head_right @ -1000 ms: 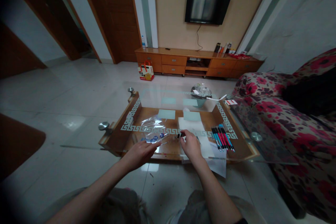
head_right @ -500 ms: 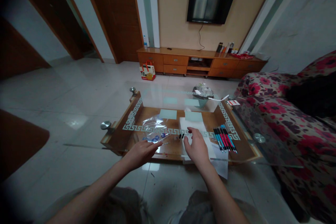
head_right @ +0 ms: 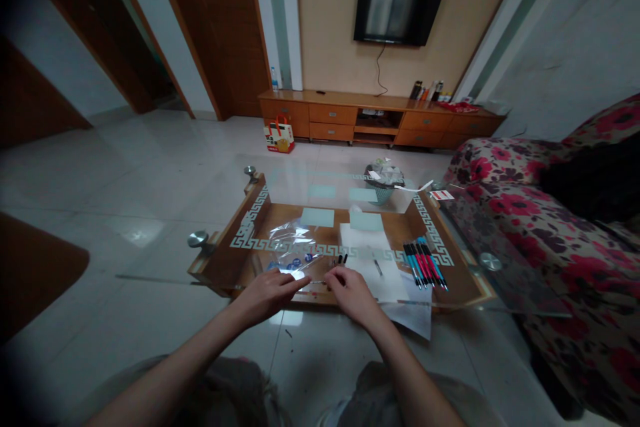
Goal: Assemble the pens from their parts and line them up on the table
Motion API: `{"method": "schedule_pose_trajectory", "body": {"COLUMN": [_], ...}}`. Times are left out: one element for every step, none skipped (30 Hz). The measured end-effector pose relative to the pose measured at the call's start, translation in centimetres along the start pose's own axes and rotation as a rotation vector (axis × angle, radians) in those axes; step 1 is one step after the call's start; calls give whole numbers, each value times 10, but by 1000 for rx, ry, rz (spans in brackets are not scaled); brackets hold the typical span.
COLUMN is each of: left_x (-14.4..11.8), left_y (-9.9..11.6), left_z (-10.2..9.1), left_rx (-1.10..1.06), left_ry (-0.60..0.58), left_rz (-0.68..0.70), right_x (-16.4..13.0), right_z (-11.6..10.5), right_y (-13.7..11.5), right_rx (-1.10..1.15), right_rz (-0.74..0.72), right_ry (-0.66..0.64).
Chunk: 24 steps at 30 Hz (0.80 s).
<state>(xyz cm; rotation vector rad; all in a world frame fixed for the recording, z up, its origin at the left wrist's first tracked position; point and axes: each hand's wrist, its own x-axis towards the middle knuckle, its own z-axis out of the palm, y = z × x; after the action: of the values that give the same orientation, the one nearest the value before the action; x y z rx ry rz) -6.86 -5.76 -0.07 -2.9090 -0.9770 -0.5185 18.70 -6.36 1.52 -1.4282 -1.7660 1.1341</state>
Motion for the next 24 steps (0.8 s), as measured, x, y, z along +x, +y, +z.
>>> {"method": "schedule_pose_trajectory", "body": {"left_x": [0, 0, -1, -1, -1, -1, -1, -1, -2, -2, -2, -2, -2, -2, -2, -2, -2, -2, -2, -2, -2, -2, -2, -2], "left_y": [0, 0, 0, 0, 0, 0, 0, 0, 0, 0, 0, 0, 0, 0, 0, 0, 0, 0, 0, 0, 0, 0, -1, -1], "left_z": [1, 2, 3, 3, 4, 4, 5, 5, 5, 5, 5, 5, 5, 5, 5, 5, 5, 5, 5, 5, 5, 6, 6, 7], "left_rx": [8, 14, 19, 23, 28, 31, 32, 31, 28, 25, 22, 19, 18, 16, 16, 16, 18, 20, 21, 23, 25, 27, 28, 27], "left_ry": [-5, -12, -20, -29, -34, -36, -33, -25, -15, -7, -3, -1, -1, -4, -5, -5, -6, -7, -7, -7, -8, -11, -13, -13], "left_rz": [5, 10, 16, 20, 22, 23, 24, 24, 24, 25, 26, 27, 28, 31, 31, 31, 28, 29, 28, 29, 30, 33, 32, 31], "right_x": [-1, -1, -2, -2, -2, -2, -2, -2, -2, -2, -2, -2, -1, -1, -1, -1, -1, -1, -1, -1, -1, -1, -1, -1], "right_z": [1, 3, 4, 5, 6, 6, 6, 6, 7, 7, 7, 7, 7, 8, 8, 8, 9, 9, 8, 8, 8, 7, 7, 6], "right_y": [1, 2, 3, 3, 3, 3, 3, 3, 3, 3, 3, 4, 5, 6, 6, 7, 8, 8, 8, 8, 7, 7, 6, 6], "right_rx": [-4, -13, -25, -39, -51, -60, -63, -63, -63, -64, -67, -72, -79, -84, -88, -90, -91, -91, -92, -92, -92, -91, -87, -82], "right_rz": [9, 15, 18, 17, 13, 7, 0, -8, -15, -20, -24, -25, -24, -22, -19, -16, -14, -12, -12, -11, -12, -13, -15, -16], "right_ry": [-31, -55, -69, -74, -77, -77, -80, -80, -77, -73, -67, -57, -50, -41, -37, -33, -31, -29, -28, -23, -20, -19, -21, -25]}}
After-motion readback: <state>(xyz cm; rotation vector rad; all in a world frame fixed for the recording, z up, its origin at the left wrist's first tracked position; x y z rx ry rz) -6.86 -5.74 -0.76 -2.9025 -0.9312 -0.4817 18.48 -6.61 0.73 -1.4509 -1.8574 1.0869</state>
